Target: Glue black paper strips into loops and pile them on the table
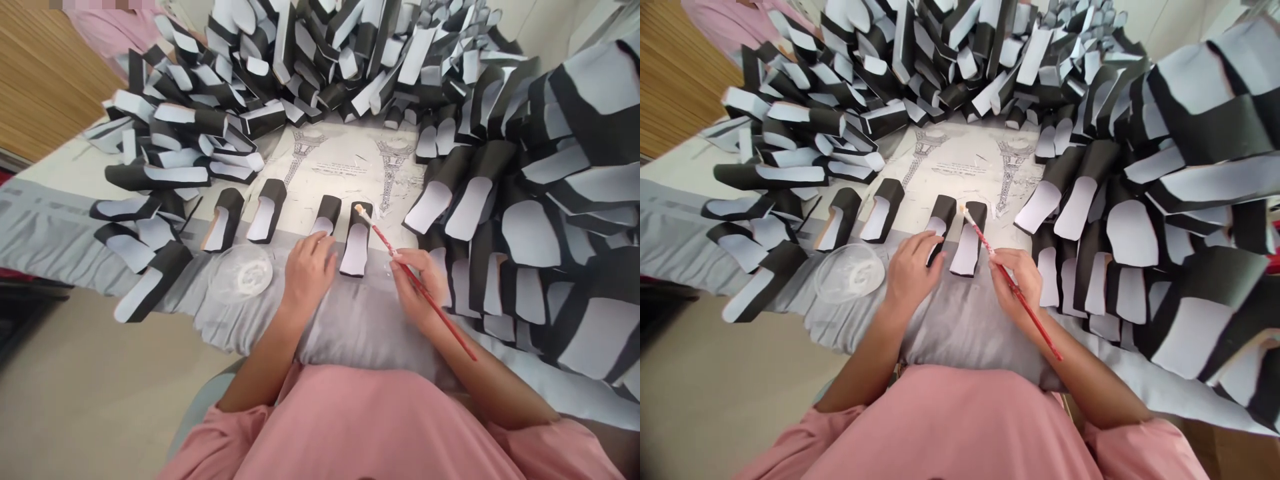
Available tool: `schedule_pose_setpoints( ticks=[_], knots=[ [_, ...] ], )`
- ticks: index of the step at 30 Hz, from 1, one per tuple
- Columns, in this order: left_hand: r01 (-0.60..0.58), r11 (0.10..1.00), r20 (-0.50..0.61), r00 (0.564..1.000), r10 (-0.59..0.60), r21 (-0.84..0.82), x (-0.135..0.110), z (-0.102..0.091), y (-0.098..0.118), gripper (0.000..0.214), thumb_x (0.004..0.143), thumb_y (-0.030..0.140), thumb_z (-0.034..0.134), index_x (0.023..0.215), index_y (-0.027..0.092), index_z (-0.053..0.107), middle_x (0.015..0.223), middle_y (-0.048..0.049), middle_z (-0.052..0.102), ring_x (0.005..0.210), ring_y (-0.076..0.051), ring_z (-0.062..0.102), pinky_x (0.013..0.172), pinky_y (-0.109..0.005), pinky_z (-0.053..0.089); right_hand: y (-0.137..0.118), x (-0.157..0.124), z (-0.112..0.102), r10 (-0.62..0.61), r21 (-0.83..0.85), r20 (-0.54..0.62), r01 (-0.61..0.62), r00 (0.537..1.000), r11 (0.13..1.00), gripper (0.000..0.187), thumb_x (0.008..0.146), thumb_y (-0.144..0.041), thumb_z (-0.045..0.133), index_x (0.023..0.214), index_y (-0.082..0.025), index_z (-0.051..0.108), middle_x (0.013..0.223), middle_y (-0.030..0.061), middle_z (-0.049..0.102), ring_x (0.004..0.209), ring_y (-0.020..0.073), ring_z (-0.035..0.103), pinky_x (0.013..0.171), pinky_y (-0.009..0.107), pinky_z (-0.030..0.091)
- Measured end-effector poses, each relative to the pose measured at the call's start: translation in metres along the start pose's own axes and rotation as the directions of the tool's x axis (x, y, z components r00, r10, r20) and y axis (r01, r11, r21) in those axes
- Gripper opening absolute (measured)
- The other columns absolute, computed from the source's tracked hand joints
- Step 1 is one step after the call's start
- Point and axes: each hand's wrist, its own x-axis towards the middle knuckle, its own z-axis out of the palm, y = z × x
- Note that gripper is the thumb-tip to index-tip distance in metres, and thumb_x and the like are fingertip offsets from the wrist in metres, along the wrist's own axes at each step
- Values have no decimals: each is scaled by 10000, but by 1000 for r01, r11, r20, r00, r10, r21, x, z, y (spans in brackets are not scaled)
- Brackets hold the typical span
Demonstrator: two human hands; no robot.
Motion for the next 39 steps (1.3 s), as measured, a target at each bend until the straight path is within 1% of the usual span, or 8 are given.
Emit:
schedule_pose_setpoints(
  ticks=[2, 5, 10, 16, 22, 27, 33, 39],
  knots=[
    [-99, 994, 68, 993, 102, -47, -2, -4, 9, 224, 967, 250, 524, 1148, 205, 646, 1250, -103, 678, 1102, -239, 656, 926, -368, 525, -1, 2, -2, 47, 5, -50, -47, 998, 999, 172, 889, -138, 640, 1002, -265, 662, 949, 27, 737, 890, 202, 722, 794, 376, 595],
    [-190, 980, 297, 934, 199, -60, -5, -5, 19, 194, 980, 257, 533, 1129, 198, 642, 1191, -67, 696, 993, -199, 687, 785, -309, 532, -7, 11, -9, 81, -9, -94, -82, 992, 997, 130, 900, -195, 658, 1012, -259, 670, 938, 28, 735, 883, 201, 729, 784, 370, 602],
    [-176, 983, 513, 850, 124, 54, -6, 2, 21, 143, 967, 220, 544, 1056, 195, 653, 1076, -67, 686, 863, -195, 679, 649, -297, 473, -39, 46, -22, 51, -128, 33, -46, 998, 991, 96, 959, -299, 600, 1009, -250, 667, 886, 35, 730, 805, 192, 723, 741, 351, 591],
    [-113, 989, 537, 843, 42, 100, -10, 6, 17, 260, 991, 165, 426, 1101, 219, 656, 1080, -87, 652, 663, -147, 626, 565, -273, 414, -64, 102, 9, -39, -304, 266, 123, 963, 945, 264, 1027, -403, 447, 943, -224, 622, 837, 28, 691, 750, 162, 666, 706, 303, 510],
    [-140, 989, 544, 834, 89, 53, -9, 3, 23, 347, 910, 28, 436, 1078, 190, 691, 1001, -103, 644, 715, -185, 648, 602, -315, 448, -48, 123, 63, 68, -423, 574, 224, 816, 878, 303, 1020, -421, 407, 972, -194, 601, 705, 15, 619, 658, 169, 563, 626, 277, 373],
    [-170, 984, 528, 841, 120, 46, -7, 0, 26, 307, 923, 66, 466, 1059, 181, 717, 1013, -123, 651, 795, -217, 653, 643, -333, 455, -40, 119, 80, 106, -463, 632, 264, 768, 846, 294, 1009, -404, 407, 955, -189, 600, 709, 29, 622, 627, 166, 507, 590, 271, 284],
    [-77, 997, 515, 853, 81, -29, -7, -2, 26, 289, 926, 66, 486, 1013, 190, 732, 968, -111, 656, 802, -211, 645, 674, -327, 450, -35, 115, 83, 121, -516, 629, 296, 768, 804, 283, 1005, -394, 420, 936, -184, 596, 714, 40, 614, 630, 163, 494, 562, 276, 224],
    [-135, 991, 527, 843, 113, 4, -8, 1, 25, 334, 919, 58, 436, 1051, 183, 716, 988, -122, 647, 817, -219, 639, 664, -337, 443, -32, 114, 87, 162, -525, 647, 281, 745, 803, 279, 1003, -378, 420, 968, -181, 614, 748, 50, 648, 663, 171, 516, 563, 270, 235]
  ],
)
